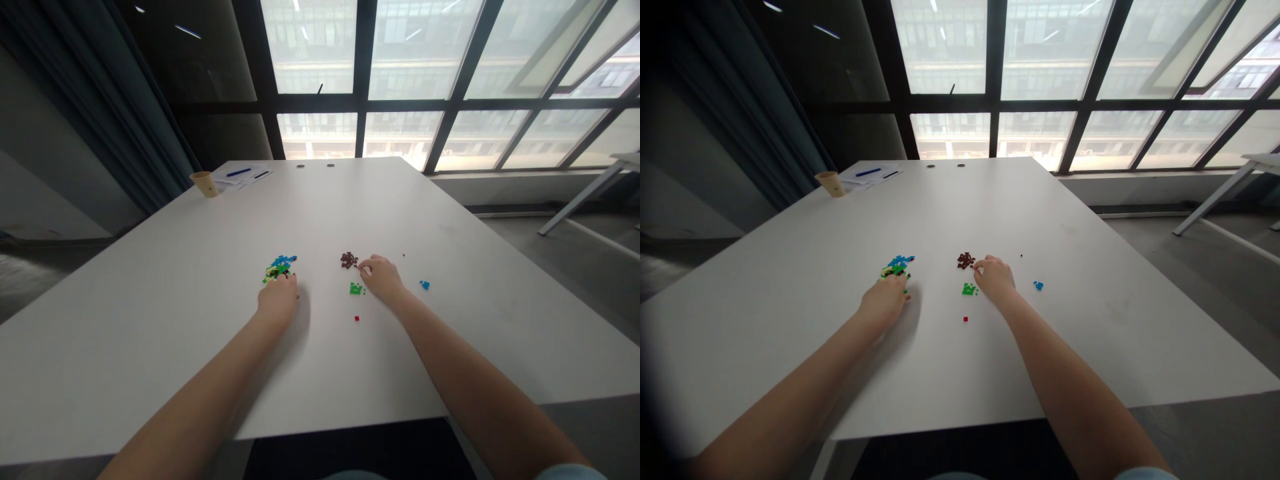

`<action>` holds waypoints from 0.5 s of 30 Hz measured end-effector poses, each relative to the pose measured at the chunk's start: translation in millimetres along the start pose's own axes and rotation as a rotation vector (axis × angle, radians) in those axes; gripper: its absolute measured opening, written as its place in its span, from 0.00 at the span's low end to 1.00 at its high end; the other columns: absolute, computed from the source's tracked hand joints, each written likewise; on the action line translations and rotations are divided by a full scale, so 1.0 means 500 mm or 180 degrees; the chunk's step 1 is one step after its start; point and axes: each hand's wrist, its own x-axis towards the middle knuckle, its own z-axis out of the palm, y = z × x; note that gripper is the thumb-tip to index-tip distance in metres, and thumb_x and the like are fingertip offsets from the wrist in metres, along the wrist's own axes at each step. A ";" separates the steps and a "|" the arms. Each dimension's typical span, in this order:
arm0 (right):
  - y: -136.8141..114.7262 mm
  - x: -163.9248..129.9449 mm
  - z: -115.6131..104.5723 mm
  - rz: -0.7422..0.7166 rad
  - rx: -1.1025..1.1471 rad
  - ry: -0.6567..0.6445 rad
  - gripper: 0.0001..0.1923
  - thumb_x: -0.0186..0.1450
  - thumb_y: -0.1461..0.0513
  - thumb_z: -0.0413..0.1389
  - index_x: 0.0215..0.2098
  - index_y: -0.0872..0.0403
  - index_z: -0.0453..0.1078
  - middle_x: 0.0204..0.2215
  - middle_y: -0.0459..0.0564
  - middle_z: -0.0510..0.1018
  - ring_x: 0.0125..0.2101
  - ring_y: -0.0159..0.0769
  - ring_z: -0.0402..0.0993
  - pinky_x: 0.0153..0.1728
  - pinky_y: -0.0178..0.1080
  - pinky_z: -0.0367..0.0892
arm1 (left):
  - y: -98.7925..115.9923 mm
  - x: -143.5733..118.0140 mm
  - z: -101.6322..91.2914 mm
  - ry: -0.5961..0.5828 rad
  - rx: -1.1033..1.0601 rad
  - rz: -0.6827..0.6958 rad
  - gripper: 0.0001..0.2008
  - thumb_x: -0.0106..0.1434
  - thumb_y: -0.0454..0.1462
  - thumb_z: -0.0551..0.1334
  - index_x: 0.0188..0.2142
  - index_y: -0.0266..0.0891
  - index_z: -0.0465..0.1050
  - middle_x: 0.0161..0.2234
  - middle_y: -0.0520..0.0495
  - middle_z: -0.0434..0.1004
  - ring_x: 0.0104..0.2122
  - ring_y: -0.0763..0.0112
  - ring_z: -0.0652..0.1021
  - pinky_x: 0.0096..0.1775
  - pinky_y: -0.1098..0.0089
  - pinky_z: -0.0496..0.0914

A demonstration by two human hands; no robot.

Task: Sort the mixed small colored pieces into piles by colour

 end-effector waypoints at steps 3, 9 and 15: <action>-0.003 -0.003 0.006 -0.0069 -0.0065 -0.0095 0.13 0.59 0.64 0.51 0.38 0.48 0.75 0.33 0.51 0.73 0.35 0.36 0.67 0.36 0.37 0.59 | -0.014 0.003 0.001 -0.0213 -0.0049 -0.0055 0.12 0.57 0.31 0.53 0.41 0.32 0.67 0.40 0.34 0.73 0.39 0.57 0.74 0.37 0.65 0.67; -0.006 -0.002 0.007 -0.0085 -0.0020 -0.0028 0.16 0.59 0.65 0.49 0.42 0.49 0.74 0.34 0.51 0.73 0.34 0.36 0.68 0.36 0.37 0.59 | -0.025 0.021 0.015 -0.0119 -0.0310 0.0090 0.13 0.58 0.29 0.49 0.38 0.31 0.69 0.37 0.34 0.72 0.35 0.57 0.74 0.36 0.64 0.66; 0.005 -0.017 -0.016 0.0052 0.0249 0.0166 0.15 0.58 0.64 0.49 0.38 0.50 0.74 0.30 0.48 0.72 0.29 0.33 0.66 0.35 0.35 0.59 | -0.031 0.037 0.030 0.0102 -0.0454 0.0402 0.13 0.56 0.28 0.47 0.32 0.33 0.69 0.35 0.36 0.71 0.34 0.61 0.72 0.37 0.65 0.64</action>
